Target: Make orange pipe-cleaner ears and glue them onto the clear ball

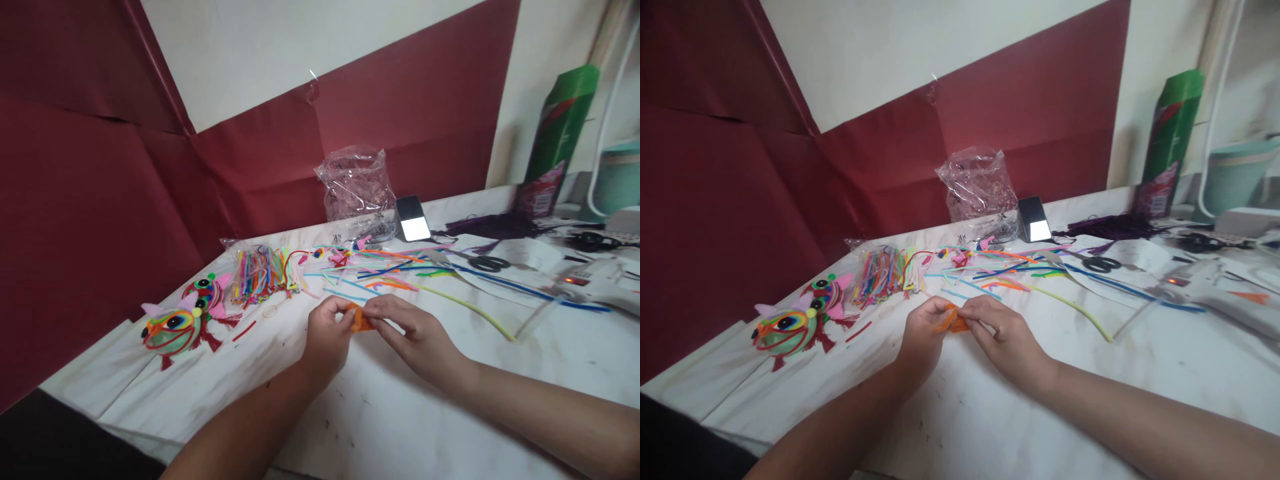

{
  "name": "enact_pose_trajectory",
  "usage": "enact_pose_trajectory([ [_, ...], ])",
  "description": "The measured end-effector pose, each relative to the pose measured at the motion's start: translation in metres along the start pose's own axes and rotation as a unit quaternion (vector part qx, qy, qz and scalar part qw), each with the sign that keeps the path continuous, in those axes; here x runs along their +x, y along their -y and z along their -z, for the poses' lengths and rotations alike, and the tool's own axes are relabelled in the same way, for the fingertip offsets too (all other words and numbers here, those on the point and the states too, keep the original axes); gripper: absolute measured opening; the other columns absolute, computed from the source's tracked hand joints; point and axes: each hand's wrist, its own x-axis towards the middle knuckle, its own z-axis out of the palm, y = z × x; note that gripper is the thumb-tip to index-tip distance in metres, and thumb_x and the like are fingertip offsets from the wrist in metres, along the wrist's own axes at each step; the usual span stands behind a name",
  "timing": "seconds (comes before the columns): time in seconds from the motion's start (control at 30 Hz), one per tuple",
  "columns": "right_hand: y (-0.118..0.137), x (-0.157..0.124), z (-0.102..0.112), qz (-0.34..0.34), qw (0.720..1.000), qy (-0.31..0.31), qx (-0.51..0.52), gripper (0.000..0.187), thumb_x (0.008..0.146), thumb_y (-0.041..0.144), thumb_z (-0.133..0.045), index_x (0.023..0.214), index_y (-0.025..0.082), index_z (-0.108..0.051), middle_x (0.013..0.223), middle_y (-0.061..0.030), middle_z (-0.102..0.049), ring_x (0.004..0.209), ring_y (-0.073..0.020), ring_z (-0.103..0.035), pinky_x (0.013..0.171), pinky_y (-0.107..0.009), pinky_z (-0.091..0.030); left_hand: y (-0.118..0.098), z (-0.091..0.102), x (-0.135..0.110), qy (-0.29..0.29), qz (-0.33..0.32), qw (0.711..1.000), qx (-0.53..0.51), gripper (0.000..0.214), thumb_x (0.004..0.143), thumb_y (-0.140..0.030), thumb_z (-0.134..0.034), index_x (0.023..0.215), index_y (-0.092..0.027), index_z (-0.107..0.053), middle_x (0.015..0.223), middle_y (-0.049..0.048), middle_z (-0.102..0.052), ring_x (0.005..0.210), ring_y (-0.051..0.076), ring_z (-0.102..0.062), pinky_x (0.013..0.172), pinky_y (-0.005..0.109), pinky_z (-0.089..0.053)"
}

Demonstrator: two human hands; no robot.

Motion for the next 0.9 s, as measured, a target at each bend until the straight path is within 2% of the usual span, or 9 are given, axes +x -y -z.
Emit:
enact_pose_trajectory([
  [0.1,0.0,0.0,0.002,-0.013,1.0,-0.016,-0.019,0.014,0.082,0.023,-0.051,0.086,0.025,-0.065,0.083,-0.0048,-0.066,0.079,-0.0184,-0.061,0.072,-0.032,-0.05,0.0,0.001,0.0,0.016,0.004,1.0,-0.012,0.011,0.067,-0.025,-0.064,0.064,-0.015,-0.059,0.063,0.0002,-0.057,0.062,0.012,-0.05,0.063,0.024,-0.041],
  [0.27,0.0,0.0,0.002,0.037,0.999,0.008,-0.015,0.017,0.082,0.023,-0.049,0.086,0.025,-0.066,0.085,-0.0067,-0.065,0.083,-0.0196,-0.06,0.071,-0.033,-0.05,-0.004,0.0,-0.002,0.03,0.01,0.999,-0.019,0.016,0.067,-0.029,-0.064,0.067,-0.014,-0.06,0.066,0.0026,-0.061,0.064,0.014,-0.052,0.065,0.026,-0.042],
  [0.47,0.0,0.001,-0.001,-0.116,0.993,0.014,0.034,0.014,0.082,0.03,-0.052,0.09,0.021,-0.06,0.084,-0.0047,-0.066,0.076,-0.0176,-0.062,0.07,-0.031,-0.05,-0.01,-0.004,-0.004,0.011,0.014,1.0,-0.009,0.011,0.067,-0.025,-0.062,0.064,-0.015,-0.061,0.063,0.001,-0.059,0.062,0.013,-0.052,0.065,0.026,-0.042],
  [0.63,-0.001,0.001,0.0,-0.121,0.993,0.004,0.017,0.013,0.079,0.03,-0.055,0.083,0.021,-0.062,0.078,-0.0036,-0.066,0.073,-0.0177,-0.061,0.068,-0.03,-0.049,-0.014,-0.005,-0.004,0.03,0.051,0.998,-0.005,0.008,0.065,-0.021,-0.063,0.063,-0.014,-0.062,0.061,0.0006,-0.061,0.06,0.011,-0.052,0.064,0.025,-0.042],
  [0.77,-0.004,0.001,0.0,-0.159,0.986,-0.024,0.054,0.016,0.077,0.035,-0.058,0.081,0.02,-0.062,0.077,-0.0043,-0.066,0.071,-0.0182,-0.062,0.067,-0.031,-0.05,-0.016,-0.007,-0.003,0.032,0.078,0.994,-0.069,0.013,0.062,-0.024,-0.068,0.069,-0.013,-0.065,0.064,0.0017,-0.064,0.061,0.012,-0.055,0.065,0.026,-0.043],
  [0.9,-0.003,0.004,0.0,-0.185,0.977,-0.022,0.101,0.021,0.075,0.039,-0.06,0.081,0.019,-0.061,0.076,-0.0041,-0.065,0.07,-0.0176,-0.06,0.067,-0.031,-0.048,-0.014,-0.009,-0.002,0.024,0.078,0.993,-0.084,0.016,0.062,-0.027,-0.069,0.065,-0.013,-0.064,0.062,0.0012,-0.063,0.061,0.012,-0.055,0.066,0.026,-0.043],
])
